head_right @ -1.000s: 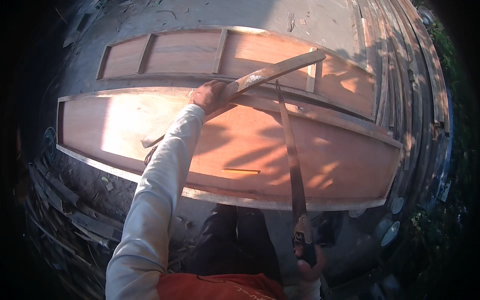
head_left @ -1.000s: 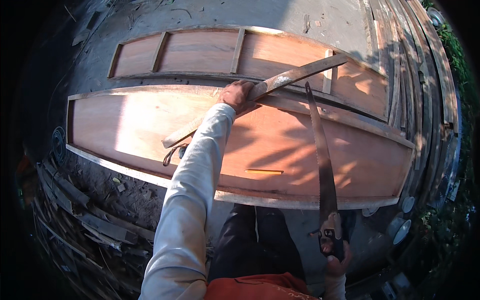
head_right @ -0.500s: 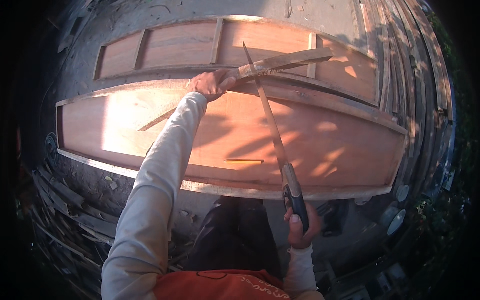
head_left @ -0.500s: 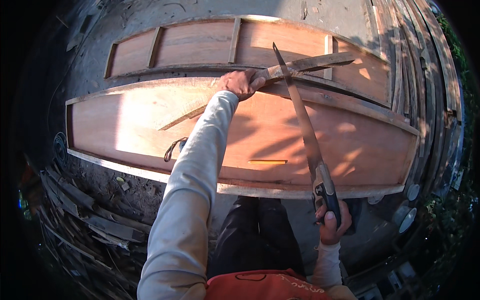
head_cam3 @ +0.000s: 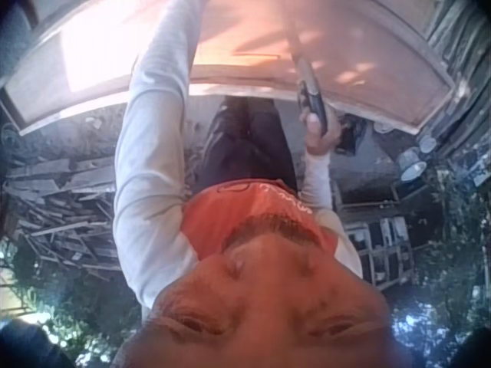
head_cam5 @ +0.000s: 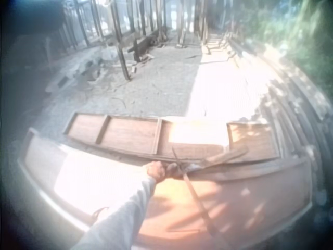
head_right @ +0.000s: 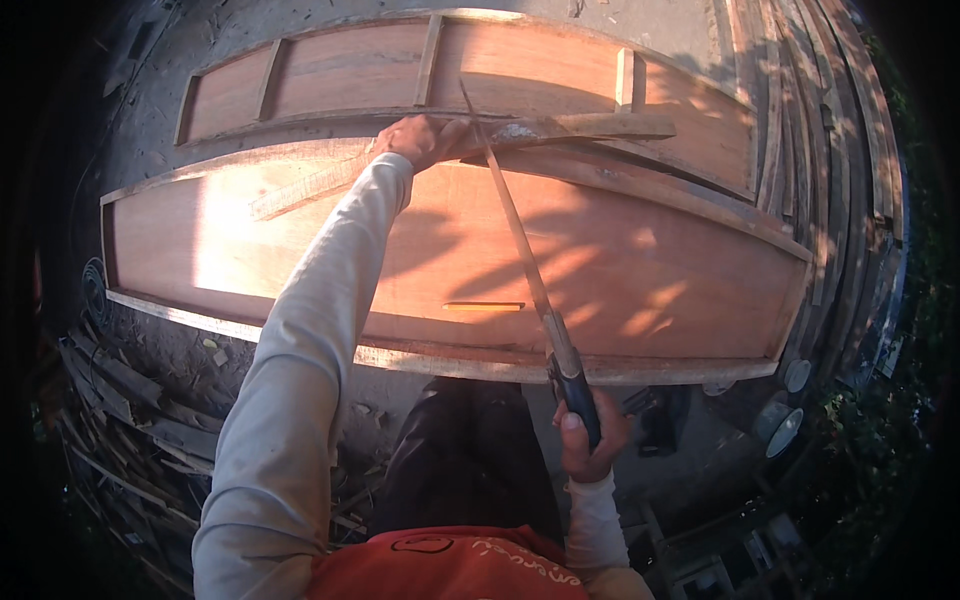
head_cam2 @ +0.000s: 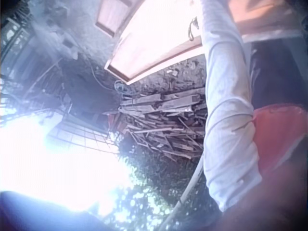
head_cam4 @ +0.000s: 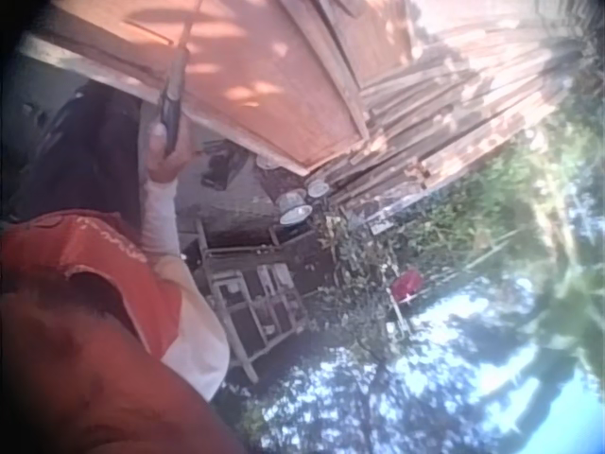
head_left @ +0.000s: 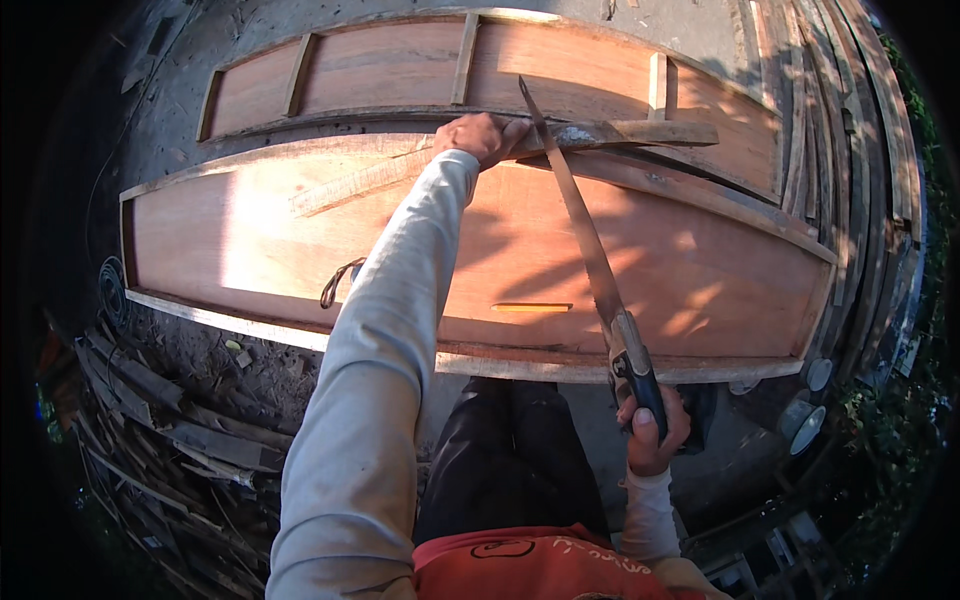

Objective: The person saws through a piece of wood using a handsaw, then uses a hammer to drive a nail into a wooden frame, and finally marks a piece of wood with a pencil.

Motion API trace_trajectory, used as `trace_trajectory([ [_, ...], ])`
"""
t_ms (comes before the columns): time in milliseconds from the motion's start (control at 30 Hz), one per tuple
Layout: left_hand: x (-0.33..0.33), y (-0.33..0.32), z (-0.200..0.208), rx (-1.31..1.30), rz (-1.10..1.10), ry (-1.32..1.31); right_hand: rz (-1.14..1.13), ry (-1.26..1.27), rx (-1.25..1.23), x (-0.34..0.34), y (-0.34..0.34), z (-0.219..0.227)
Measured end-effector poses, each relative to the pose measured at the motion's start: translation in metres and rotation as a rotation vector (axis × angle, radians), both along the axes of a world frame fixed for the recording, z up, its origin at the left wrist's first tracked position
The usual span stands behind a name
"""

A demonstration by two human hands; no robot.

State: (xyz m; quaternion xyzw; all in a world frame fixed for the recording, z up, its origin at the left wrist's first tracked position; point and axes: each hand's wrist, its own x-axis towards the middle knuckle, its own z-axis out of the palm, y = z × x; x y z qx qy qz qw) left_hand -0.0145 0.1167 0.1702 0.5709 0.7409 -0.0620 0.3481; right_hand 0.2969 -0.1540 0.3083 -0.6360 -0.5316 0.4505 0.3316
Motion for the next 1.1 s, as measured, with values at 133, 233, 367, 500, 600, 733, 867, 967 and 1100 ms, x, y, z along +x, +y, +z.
trace_trajectory([
  [133,-0.001,0.003,-0.002,0.002,-0.001,0.010,-0.013,0.030,-0.018,-0.003,0.001,0.001],
  [233,0.000,0.006,0.001,-0.001,0.002,-0.002,-0.033,0.042,-0.032,-0.009,0.002,0.001],
  [367,-0.005,0.006,-0.005,0.005,0.005,0.004,-0.049,0.056,-0.047,-0.015,-0.001,-0.002],
  [500,-0.012,0.009,-0.012,0.008,-0.010,0.014,-0.057,0.046,-0.058,-0.028,0.001,0.005],
  [600,-0.017,0.010,-0.007,0.028,0.006,-0.018,0.023,-0.035,-0.037,-0.034,-0.004,0.012],
  [733,-0.023,0.010,0.004,0.019,0.000,0.011,-0.015,-0.001,-0.041,-0.046,-0.009,0.023],
  [867,-0.038,0.021,0.004,0.014,-0.054,0.019,-0.030,0.006,-0.098,-0.079,0.031,0.032],
  [967,-0.051,0.027,-0.004,-0.044,-0.030,0.053,0.016,-0.023,-0.124,-0.089,0.042,0.037],
  [1100,-0.059,0.031,0.007,0.031,-0.024,-0.018,-0.060,0.011,-0.119,-0.084,0.017,0.068],
])
